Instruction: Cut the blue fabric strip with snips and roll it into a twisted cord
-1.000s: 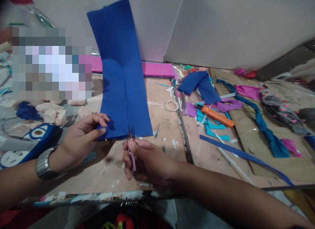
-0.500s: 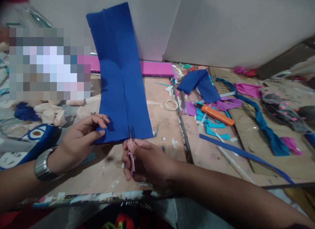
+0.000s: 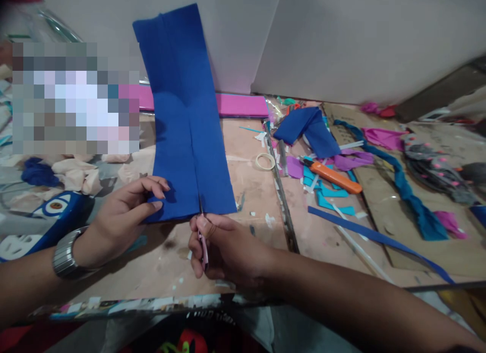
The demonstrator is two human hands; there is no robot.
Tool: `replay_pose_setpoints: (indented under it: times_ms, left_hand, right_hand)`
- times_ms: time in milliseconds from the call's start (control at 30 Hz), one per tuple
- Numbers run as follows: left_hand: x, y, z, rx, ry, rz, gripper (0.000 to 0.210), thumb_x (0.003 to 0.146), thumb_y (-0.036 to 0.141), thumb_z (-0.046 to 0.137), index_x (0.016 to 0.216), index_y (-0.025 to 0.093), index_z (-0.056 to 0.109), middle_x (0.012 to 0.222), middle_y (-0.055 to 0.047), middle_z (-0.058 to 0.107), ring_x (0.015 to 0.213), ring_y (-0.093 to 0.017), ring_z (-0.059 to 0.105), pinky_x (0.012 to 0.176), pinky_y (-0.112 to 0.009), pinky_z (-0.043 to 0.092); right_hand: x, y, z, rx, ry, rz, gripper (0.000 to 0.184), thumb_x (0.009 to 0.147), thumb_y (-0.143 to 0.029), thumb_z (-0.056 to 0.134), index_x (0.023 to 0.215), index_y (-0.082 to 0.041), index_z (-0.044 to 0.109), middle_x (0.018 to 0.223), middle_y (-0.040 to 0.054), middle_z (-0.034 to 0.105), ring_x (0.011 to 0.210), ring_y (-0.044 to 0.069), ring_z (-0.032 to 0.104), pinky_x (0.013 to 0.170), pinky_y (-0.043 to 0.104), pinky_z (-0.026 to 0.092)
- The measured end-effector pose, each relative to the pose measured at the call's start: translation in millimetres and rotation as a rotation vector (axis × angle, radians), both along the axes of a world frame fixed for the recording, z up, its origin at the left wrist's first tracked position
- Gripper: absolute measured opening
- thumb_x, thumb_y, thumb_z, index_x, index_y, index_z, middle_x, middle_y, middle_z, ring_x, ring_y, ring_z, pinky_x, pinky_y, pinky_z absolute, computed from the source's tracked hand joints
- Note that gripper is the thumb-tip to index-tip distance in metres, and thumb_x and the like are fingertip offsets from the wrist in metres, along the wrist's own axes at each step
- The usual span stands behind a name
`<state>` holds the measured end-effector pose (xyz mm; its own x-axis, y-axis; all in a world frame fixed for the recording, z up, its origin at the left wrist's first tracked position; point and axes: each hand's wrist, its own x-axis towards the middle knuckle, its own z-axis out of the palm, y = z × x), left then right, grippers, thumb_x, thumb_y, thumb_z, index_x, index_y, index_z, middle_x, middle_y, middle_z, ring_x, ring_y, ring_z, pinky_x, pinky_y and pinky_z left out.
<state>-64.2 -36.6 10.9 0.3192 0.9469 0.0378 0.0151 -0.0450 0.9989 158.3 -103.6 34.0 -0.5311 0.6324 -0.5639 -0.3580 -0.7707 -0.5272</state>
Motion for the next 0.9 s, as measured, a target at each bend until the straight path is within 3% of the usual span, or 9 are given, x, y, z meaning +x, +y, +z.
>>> replay_pose_setpoints:
  times_ms: [267,400,900]
  left_hand:
    - [-0.1,0.0,2.7,-0.003,0.02,0.0,0.017,0.084,0.009,0.063,0.088,0.025,0.068,0.109,-0.006,0.066,0.115,-0.022,0.06,0.101,-0.037,0.046]
    - [-0.1,0.1,1.7,0.004,0.04,0.004,0.016,0.083,0.009,0.063,0.087,0.024,0.068,0.109,-0.007,0.067,0.115,-0.024,0.061,0.101,-0.038,0.047]
    - [-0.7,-1.1,6.0,0.0,0.022,-0.044,0.017,0.083,0.009,0.063,0.09,0.023,0.068,0.106,-0.006,0.067,0.107,-0.021,0.062,0.095,-0.035,0.049]
  right_hand:
    - [0.1,-0.1,0.8,-0.011,-0.036,0.013,0.032,0.096,-0.051,0.066,0.096,-0.022,0.053,0.07,-0.0055,0.057,0.051,0.009,0.059,0.038,0.015,0.027]
    - [0.4,-0.2,0.7,0.006,-0.033,0.012,0.032,0.096,-0.05,0.066,0.093,-0.021,0.053,0.069,-0.0051,0.057,0.05,0.009,0.058,0.037,0.015,0.023]
    - [-0.8,-1.3,1.4,0.026,0.011,-0.033,0.036,0.096,-0.054,0.065,0.106,-0.02,0.057,0.075,-0.0028,0.061,0.052,0.01,0.061,0.034,0.015,0.023]
